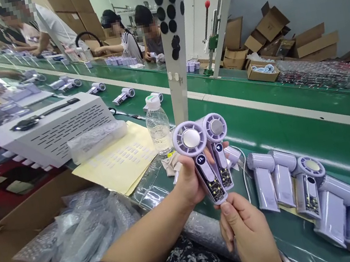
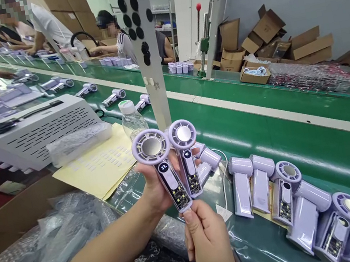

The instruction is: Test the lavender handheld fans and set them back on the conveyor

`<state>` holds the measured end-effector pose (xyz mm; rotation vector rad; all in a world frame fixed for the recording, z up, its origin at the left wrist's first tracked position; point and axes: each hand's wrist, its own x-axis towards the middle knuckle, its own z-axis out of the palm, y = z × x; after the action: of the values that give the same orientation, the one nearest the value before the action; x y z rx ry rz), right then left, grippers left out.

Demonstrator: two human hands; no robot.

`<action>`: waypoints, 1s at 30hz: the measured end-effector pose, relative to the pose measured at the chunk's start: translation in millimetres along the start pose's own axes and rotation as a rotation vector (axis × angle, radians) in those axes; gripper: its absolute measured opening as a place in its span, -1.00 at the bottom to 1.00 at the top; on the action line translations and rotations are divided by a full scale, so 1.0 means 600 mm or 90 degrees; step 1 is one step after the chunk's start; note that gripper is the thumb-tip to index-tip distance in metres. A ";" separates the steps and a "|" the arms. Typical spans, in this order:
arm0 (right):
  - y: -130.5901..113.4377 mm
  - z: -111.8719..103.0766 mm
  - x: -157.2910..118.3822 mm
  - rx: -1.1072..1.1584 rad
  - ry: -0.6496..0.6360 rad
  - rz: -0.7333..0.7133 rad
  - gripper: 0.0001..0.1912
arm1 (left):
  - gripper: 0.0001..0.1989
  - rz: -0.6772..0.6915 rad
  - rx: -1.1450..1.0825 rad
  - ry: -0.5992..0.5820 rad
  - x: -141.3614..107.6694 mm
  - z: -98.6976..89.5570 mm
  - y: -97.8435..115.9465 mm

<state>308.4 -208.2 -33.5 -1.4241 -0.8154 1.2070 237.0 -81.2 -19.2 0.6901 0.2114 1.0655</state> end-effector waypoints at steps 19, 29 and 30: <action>-0.005 -0.016 -0.002 -0.150 -0.033 -0.203 -0.63 | -0.38 -0.079 -0.148 0.037 -0.012 0.019 0.043; 0.022 -0.004 -0.011 0.027 0.069 -0.033 -0.51 | -0.29 0.059 0.012 -0.037 -0.025 0.012 -0.003; 0.022 -0.010 -0.009 -0.003 0.061 -0.053 -0.54 | -0.28 0.050 0.010 -0.040 -0.025 0.012 -0.005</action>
<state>311.1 -218.0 -45.2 -1.4269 -0.8048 1.0666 235.1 -97.6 -17.9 0.7508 0.1397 1.1158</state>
